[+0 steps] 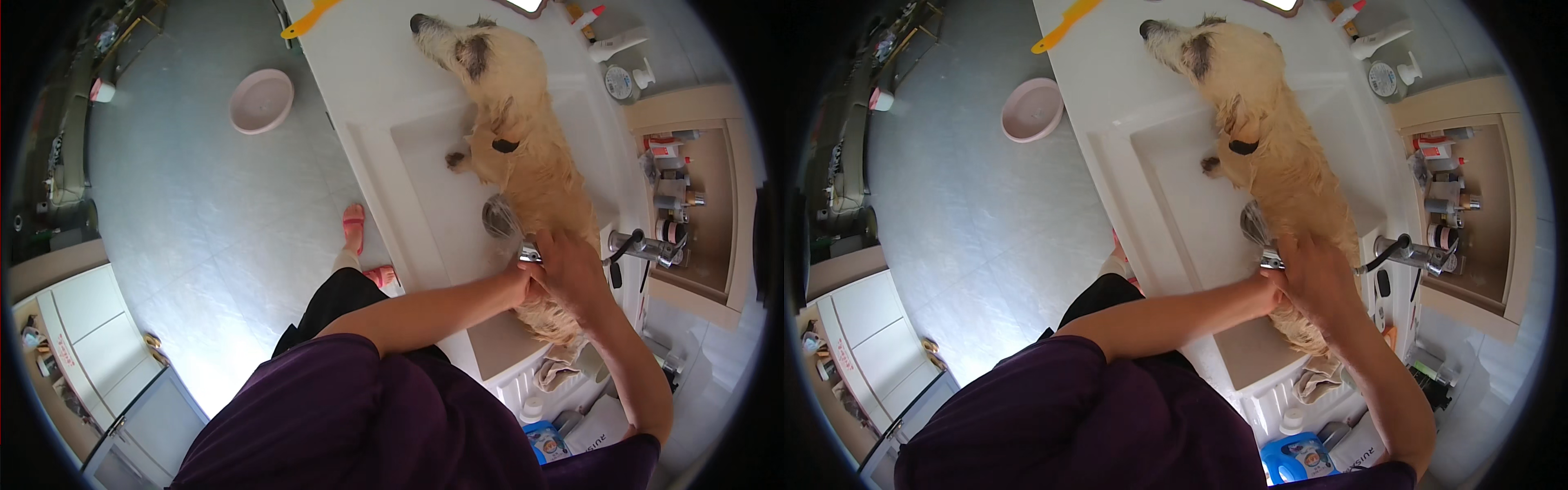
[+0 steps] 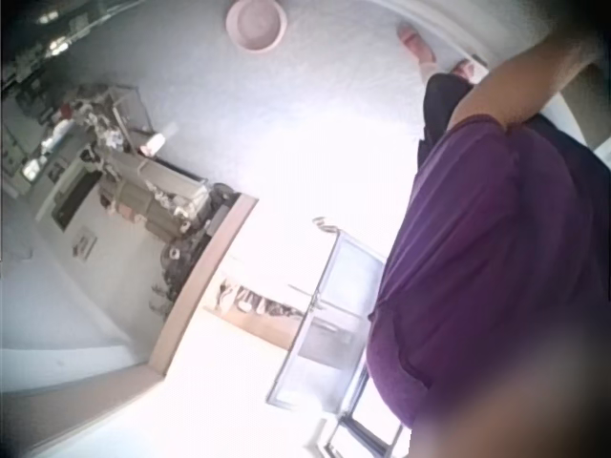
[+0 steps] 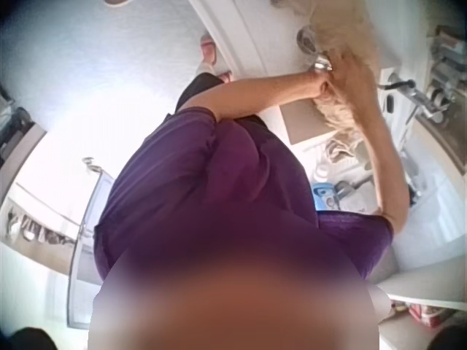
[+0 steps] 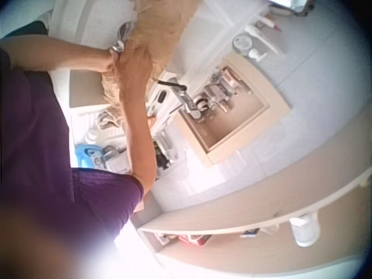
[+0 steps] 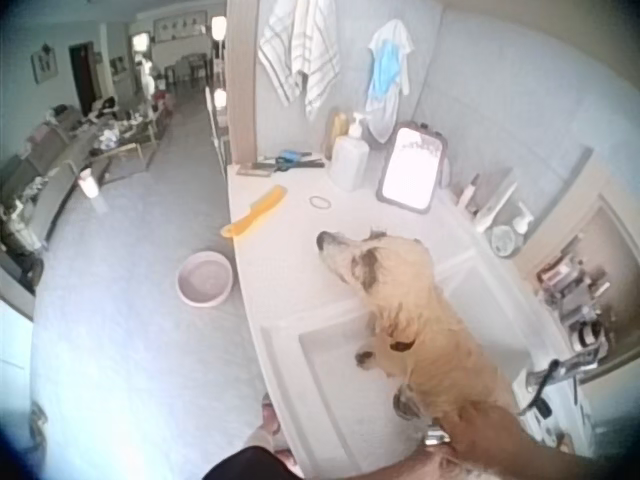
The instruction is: Bathing a small dog in a bathroom sink using a handheld shower head.
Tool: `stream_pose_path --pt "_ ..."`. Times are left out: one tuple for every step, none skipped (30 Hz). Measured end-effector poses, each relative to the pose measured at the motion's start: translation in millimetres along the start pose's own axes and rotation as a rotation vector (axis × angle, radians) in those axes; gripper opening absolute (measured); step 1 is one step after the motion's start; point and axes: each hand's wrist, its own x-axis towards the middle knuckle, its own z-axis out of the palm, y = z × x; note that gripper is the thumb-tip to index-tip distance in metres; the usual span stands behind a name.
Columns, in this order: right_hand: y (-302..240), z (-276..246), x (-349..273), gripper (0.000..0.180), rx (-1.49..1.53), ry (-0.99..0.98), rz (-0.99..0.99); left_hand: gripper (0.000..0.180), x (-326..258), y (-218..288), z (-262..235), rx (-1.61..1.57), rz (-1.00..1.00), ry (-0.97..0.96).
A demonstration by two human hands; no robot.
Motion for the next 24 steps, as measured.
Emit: stream_pose_path --pt "-1 0 -6 0.038 -0.020 -0.021 -0.023 0.039 -11 9 9 -0.061 -0.046 0.041" --pt "-5 -3 -9 0.038 -0.020 -0.028 -0.035 0.044 -2 28 6 0.110 0.083 0.048" --pt "-11 -5 -6 0.037 -0.022 -0.058 -0.034 0.047 18 61 -2 -0.031 0.135 0.017" --pt "-16 -7 -4 0.036 -0.032 -0.093 -0.017 0.050 34 83 -7 -0.169 0.169 -0.023" --pt "-15 -6 -4 0.036 -0.035 -0.099 -0.007 0.050 35 86 -3 -0.171 0.157 -0.026" --pt "-15 -3 -2 0.036 -0.052 -0.046 -0.004 0.049 35 90 0 -0.156 0.172 -0.060" --pt "-15 -1 0 0.036 -0.067 0.007 -0.004 0.048 34 92 3 -0.142 0.189 -0.095" --pt "-11 2 1 0.036 -0.069 0.001 0.011 0.048 23 79 14 -0.096 0.123 -0.010" --pt "-9 -1 0 0.036 -0.068 0.003 0.071 0.047 6 55 23 -0.053 0.058 0.065" --pt "-12 -6 3 0.037 -0.064 0.015 0.108 0.046 18 23 1 -0.019 0.046 -0.042" --pt "-12 -6 3 0.037 -0.061 0.012 0.106 0.045 13 11 -2 0.019 0.027 -0.137" --pt "-11 -6 0 0.037 -0.061 0.011 0.107 0.045 13 10 -4 0.016 0.025 -0.136" --pt "-10 -7 -2 0.038 -0.061 0.011 0.111 0.044 13 9 -7 0.149 0.095 -0.044" --pt "-12 -8 -4 0.038 -0.063 0.006 0.114 0.044 14 8 -8 0.282 0.163 0.047" --pt "-18 -8 -1 0.038 -0.034 -0.037 0.108 0.044 25 31 -15 0.050 0.183 -0.039" --pt "-22 -11 0 0.037 -0.020 -0.087 0.114 0.044 45 60 -20 -0.183 0.188 -0.141" --pt "-25 -9 4 0.037 -0.017 -0.086 0.101 0.045 55 95 -23 -0.189 0.292 -0.100" --pt "-26 -6 6 0.039 -0.010 -0.061 0.083 0.046 60 116 -23 -0.196 0.387 -0.063" --pt "-25 -5 8 0.041 -0.006 -0.034 0.064 0.046 62 115 -21 -0.200 0.391 -0.068" --pt "-23 -4 13 0.041 -0.009 -0.031 0.060 0.046 64 108 -17 -0.225 0.358 -0.091" --pt "-22 1 21 0.041 0.016 0.034 0.018 0.046 60 101 -18 -0.253 0.322 -0.103" --pt "-21 6 28 0.041 0.043 0.100 -0.026 0.045 55 85 -19 -0.218 0.329 -0.114" --pt "-15 0 23 0.041 0.018 0.098 0.005 0.044 46 58 -6 -0.177 0.298 -0.156" --pt "-7 -6 17 0.041 -0.035 0.104 0.062 0.044 40 37 0 -0.174 0.262 -0.179"
